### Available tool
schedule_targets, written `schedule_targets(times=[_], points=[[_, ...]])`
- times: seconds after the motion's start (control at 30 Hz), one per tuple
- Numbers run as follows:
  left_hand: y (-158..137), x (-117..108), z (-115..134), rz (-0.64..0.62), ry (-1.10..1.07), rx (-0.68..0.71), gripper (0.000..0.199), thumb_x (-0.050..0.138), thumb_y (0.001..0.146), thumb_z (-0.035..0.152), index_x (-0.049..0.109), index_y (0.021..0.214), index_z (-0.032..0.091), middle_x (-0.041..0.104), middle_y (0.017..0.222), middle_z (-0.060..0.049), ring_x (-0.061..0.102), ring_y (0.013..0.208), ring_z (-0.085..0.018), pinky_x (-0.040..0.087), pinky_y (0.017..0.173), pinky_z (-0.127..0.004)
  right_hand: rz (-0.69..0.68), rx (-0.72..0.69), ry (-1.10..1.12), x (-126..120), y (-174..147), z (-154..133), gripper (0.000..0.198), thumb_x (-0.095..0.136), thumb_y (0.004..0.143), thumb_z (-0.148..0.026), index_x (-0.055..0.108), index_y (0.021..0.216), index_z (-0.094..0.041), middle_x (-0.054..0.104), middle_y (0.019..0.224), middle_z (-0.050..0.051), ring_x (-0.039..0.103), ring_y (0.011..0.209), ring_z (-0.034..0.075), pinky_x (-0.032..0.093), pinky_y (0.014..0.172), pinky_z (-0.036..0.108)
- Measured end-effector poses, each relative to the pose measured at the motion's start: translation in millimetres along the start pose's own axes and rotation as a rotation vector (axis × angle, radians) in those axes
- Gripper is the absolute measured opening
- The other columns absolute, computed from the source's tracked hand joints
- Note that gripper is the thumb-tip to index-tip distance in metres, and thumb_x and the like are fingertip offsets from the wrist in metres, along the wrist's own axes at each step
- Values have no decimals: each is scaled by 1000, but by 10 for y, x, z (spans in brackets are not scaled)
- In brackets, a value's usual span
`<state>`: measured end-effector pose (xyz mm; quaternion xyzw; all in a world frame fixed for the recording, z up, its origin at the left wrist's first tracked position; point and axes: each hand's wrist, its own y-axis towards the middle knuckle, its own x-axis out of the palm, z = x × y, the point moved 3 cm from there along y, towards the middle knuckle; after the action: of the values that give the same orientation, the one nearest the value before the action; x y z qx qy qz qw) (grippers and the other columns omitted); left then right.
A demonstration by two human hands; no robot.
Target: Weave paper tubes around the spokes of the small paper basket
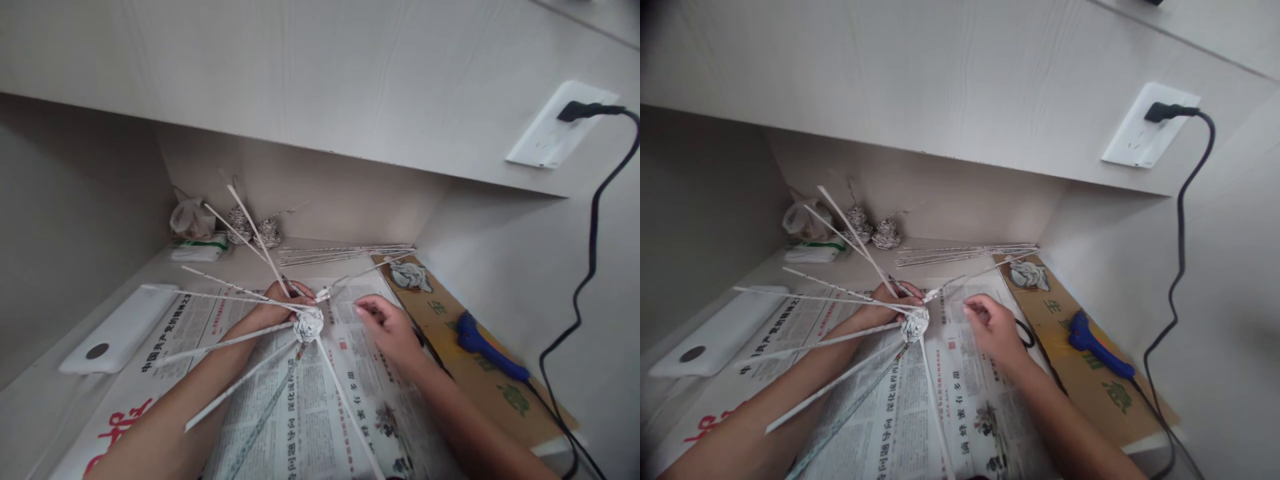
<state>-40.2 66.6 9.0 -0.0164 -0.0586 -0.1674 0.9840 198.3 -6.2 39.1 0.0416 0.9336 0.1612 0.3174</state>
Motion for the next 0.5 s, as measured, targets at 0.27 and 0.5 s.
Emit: schedule_targets(times=[0.27,0.5], points=[[44,-39,-20,17,10,-6,41,89,53,41,73,75,10,66,54,-2,53,40,-10,40,35,-20,272,146,-701,-1533,-438,818,40,52,86,-49,69,104,-19,76,108,15,69,86,31,54,80,45],[23,-42,-36,3,21,-7,44,90,54,43,71,76,10,66,55,-2,51,40,-9,39,36,-19,105,329,-1004,-1909,-901,1203,45,45,88,-38,64,120,-13,76,103,19,74,90,38,57,73,48]])
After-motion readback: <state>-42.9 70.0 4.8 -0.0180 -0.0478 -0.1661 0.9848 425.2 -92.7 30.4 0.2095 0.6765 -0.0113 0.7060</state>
